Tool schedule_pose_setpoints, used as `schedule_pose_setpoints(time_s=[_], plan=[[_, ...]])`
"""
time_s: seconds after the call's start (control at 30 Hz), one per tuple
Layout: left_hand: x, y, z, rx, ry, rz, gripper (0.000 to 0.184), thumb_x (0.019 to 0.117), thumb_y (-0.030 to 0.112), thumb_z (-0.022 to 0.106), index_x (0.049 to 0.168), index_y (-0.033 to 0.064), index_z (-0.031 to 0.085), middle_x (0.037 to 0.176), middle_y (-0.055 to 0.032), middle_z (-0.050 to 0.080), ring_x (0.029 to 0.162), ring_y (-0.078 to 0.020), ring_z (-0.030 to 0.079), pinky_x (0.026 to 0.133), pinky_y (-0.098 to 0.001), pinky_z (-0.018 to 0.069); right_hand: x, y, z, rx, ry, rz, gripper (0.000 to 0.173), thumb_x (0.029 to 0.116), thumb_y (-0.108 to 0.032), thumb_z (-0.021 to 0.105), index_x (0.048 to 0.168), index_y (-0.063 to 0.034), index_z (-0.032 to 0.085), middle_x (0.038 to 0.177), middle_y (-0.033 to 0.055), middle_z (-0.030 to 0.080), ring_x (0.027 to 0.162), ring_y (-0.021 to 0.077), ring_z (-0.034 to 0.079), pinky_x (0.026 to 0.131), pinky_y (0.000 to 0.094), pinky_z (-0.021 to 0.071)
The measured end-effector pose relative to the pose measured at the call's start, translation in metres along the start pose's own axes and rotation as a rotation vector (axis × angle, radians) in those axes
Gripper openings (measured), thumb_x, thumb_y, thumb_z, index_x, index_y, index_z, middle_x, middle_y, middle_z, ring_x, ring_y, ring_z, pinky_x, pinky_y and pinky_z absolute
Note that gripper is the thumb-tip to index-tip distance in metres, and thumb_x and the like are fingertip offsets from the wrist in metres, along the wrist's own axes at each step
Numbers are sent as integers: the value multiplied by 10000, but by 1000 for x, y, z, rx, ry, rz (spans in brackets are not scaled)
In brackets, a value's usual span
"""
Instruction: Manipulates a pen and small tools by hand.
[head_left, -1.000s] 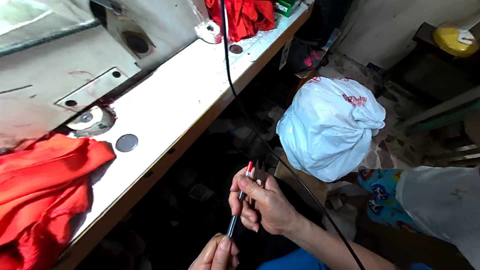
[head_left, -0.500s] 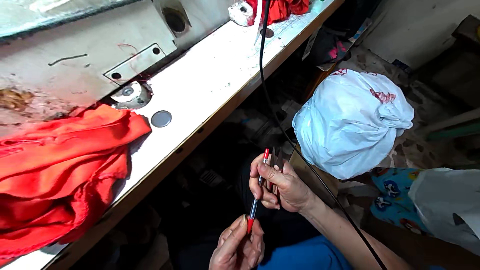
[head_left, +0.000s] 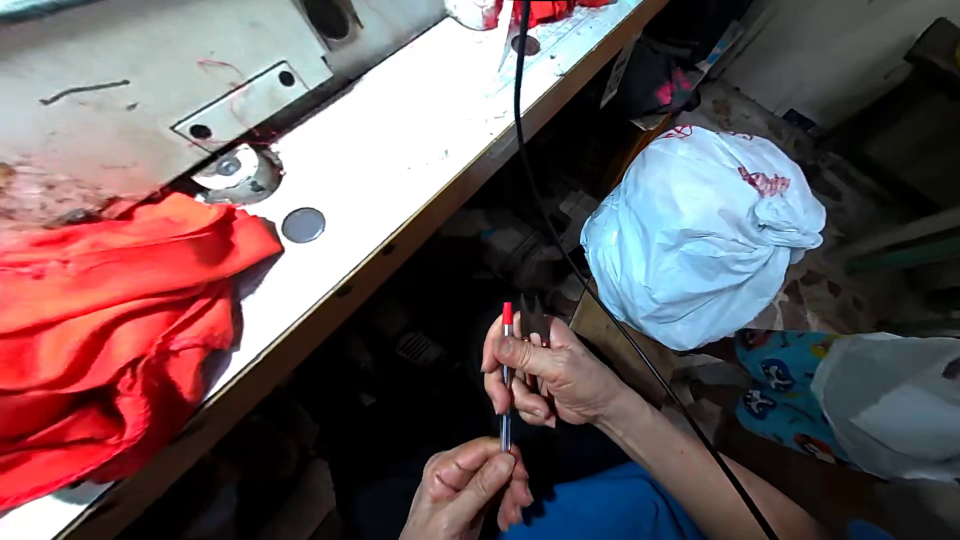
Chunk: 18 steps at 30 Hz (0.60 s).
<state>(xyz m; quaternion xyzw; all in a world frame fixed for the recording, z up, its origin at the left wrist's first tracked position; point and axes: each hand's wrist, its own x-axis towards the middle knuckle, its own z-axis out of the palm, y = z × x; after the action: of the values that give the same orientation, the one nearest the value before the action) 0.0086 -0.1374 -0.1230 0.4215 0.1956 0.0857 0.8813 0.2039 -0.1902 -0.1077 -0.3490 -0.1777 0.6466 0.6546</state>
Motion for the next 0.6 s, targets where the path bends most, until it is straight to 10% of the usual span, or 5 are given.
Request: schedule_pose_setpoints(time_s=[0.6], plan=[[9, -18, 6, 800, 433, 344, 176, 995, 135, 616, 967, 13, 740, 845, 2, 697, 704, -22, 653, 636, -171, 569, -5, 22, 28, -220, 433, -357, 61, 990, -24, 627, 940, 7, 613, 636, 89, 644, 417, 56, 529, 406, 180, 463]])
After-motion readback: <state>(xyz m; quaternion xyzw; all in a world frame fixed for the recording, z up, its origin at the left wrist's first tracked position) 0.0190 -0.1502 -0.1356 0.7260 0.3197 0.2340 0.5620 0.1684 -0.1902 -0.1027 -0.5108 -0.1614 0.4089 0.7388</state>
